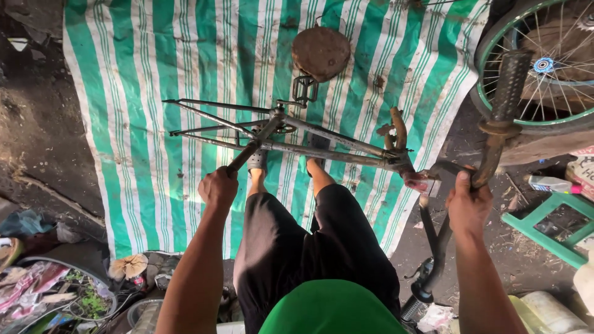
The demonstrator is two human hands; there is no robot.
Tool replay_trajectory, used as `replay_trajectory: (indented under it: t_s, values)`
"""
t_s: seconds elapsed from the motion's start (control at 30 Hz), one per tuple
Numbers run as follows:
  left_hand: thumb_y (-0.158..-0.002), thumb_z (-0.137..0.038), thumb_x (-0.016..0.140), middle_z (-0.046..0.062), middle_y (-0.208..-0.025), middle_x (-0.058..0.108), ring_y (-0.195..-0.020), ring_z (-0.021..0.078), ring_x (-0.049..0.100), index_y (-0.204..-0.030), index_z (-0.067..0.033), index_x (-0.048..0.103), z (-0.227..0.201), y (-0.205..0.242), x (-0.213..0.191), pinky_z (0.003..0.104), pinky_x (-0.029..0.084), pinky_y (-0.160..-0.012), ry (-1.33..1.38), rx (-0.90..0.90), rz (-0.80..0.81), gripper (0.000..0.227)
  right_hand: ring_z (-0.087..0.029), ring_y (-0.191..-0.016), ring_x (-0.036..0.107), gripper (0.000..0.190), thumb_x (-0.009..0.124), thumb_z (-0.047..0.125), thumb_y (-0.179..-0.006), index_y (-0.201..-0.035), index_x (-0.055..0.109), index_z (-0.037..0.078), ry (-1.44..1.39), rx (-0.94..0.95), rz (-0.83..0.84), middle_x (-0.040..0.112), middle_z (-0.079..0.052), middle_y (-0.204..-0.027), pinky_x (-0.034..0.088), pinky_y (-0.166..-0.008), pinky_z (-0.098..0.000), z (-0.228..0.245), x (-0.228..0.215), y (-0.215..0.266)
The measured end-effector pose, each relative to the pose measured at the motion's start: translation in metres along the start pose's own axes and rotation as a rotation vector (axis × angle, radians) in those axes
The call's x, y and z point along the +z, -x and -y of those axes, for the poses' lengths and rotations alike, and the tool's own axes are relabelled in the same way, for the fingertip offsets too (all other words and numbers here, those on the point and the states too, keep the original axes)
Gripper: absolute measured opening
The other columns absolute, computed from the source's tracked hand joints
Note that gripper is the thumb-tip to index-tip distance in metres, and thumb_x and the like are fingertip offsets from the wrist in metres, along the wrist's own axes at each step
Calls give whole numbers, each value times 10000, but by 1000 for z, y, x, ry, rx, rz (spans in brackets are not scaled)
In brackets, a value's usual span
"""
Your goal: Preparing tools and materials for repair, including tearing sandpaper, using a wire brush, and pouring cleaning liquid.
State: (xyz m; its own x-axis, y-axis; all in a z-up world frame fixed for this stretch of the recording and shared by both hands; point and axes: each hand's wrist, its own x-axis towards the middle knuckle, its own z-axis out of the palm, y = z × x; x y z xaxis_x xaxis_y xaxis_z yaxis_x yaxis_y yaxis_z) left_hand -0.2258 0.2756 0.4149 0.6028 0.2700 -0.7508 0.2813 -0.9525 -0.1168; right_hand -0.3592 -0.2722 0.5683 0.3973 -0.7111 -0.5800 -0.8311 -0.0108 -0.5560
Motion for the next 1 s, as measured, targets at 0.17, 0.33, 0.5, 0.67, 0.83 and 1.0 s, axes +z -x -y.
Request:
replay_trajectory:
  t_s: [0.17, 0.33, 0.5, 0.67, 0.83, 1.0]
  values:
    - [-1096, -440, 572, 130, -932, 824, -869, 392, 758, -1152, -204, 830, -21, -12, -18, 506, 581, -786, 7, 30, -15, 353, -129, -667, 594, 384, 536, 564, -1270, -1326, 623, 194, 122, 83, -51, 629, 14, -845, 443, -490, -324, 28, -5, -13]
    - [-1080, -455, 547, 154, -978, 831, -909, 428, 765, -1176, -207, 832, -43, -13, -37, 527, 579, -797, 3, 67, -22, 389, -153, -613, 558, 366, 562, 571, -1246, -1287, 676, 225, 177, 74, -107, 587, -2, -754, 370, -486, -379, 39, -4, -31]
    - [-1055, -411, 557, 222, -1073, 824, -1016, 507, 761, -1178, -113, 828, -68, -43, -46, 564, 586, -897, 27, 128, -49, 421, -174, -802, 615, 292, 642, 458, -1261, -1247, 748, 186, 301, -11, -46, 636, -11, -911, 467, -630, -423, 54, 12, -56]
    - [-1058, -269, 571, 182, -1049, 819, -979, 415, 773, -1213, -79, 831, -105, -51, -70, 501, 621, -826, 25, 79, 46, 358, -275, -773, 671, 539, 611, 585, -1274, -1104, 663, 76, 337, -30, -167, 701, -109, -932, 463, -606, -520, 29, 5, -117]
    - [-1057, -337, 634, 119, -1127, 813, -1065, 334, 758, -1208, -146, 821, -158, -57, -77, 441, 581, -889, -73, 87, 116, 307, -240, -565, 609, 586, 540, 629, -1295, -1074, 585, 88, 134, 123, -196, 618, -90, -735, 514, -540, -452, -3, -13, -173]
    - [-1051, -224, 576, 119, -1140, 838, -1100, 353, 770, -1202, -178, 838, -190, -65, -78, 464, 610, -878, -99, 187, 94, 306, -241, -560, 636, 476, 529, 608, -1267, -1331, 567, 137, 88, 175, -191, 684, -85, -810, 579, -487, -429, -43, -21, -222]
